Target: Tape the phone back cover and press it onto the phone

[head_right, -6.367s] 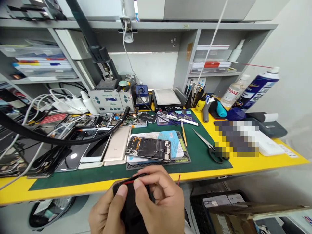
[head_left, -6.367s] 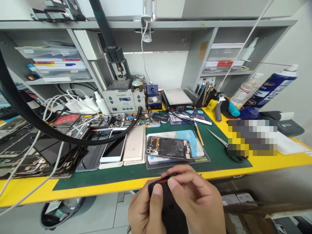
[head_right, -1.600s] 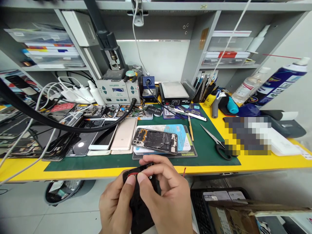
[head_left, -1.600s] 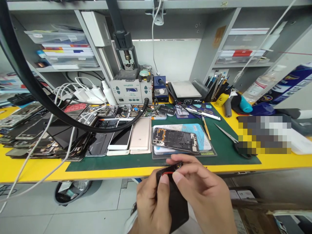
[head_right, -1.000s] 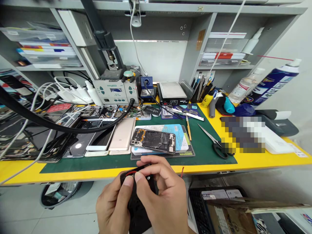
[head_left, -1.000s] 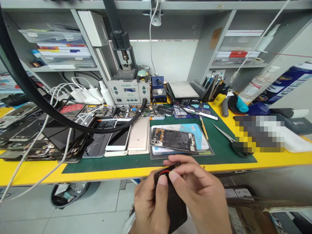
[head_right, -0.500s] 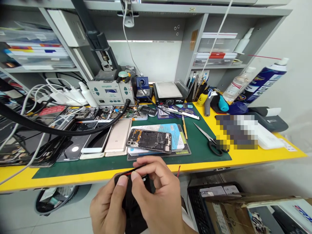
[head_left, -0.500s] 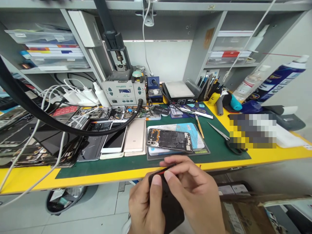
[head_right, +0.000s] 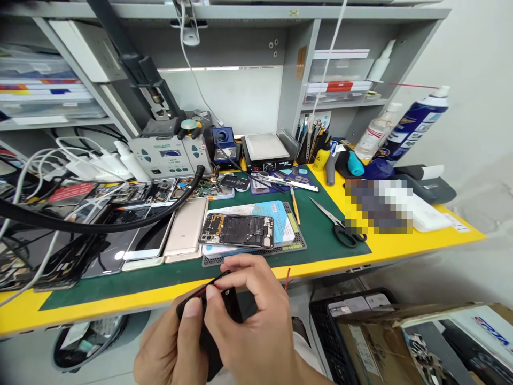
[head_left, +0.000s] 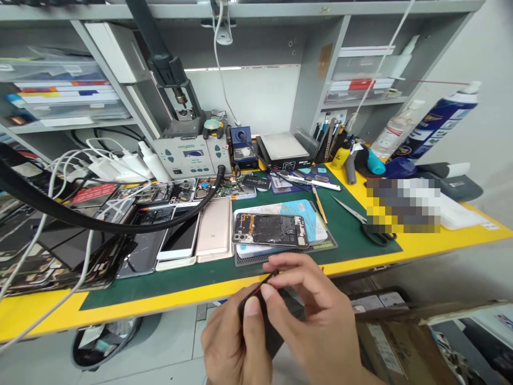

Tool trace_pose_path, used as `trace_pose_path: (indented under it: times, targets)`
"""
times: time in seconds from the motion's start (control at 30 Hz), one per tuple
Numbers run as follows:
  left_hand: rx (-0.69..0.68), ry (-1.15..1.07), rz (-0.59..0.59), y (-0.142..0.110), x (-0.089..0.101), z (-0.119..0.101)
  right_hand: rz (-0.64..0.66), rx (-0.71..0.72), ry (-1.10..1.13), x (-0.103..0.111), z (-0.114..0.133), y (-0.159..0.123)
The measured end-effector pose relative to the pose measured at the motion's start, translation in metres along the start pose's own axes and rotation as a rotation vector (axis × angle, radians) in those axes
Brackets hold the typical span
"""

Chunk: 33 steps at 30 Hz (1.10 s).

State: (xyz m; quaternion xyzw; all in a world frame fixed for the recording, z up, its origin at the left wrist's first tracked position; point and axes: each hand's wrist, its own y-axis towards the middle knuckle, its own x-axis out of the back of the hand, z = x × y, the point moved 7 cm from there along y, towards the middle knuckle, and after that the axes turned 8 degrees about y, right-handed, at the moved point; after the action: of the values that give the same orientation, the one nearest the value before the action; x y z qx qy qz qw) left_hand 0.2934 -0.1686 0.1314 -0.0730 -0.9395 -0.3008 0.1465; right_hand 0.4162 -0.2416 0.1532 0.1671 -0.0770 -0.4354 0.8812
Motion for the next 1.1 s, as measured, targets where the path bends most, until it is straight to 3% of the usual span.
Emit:
trace_pose_path:
  times: [0.3,0.8,0.97,1.1]
  targets:
    - [0.033,0.042,-0.042,-0.002,0.001,0.003,-0.072,0.196,-0.209,0.004,0.02,0.0]
    - [-0.054,0.041,-0.023,0.0,0.006,0.003,-0.034,0.093,-0.218,0.008,0.014,-0.002]
    - [0.094,0.05,-0.086,-0.004,0.012,0.007,0.024,-0.079,-0.121,0.013,0.005,0.0]
    - [0.234,0.012,-0.033,-0.003,0.009,0.006,0.107,-0.306,0.076,0.012,-0.009,-0.004]
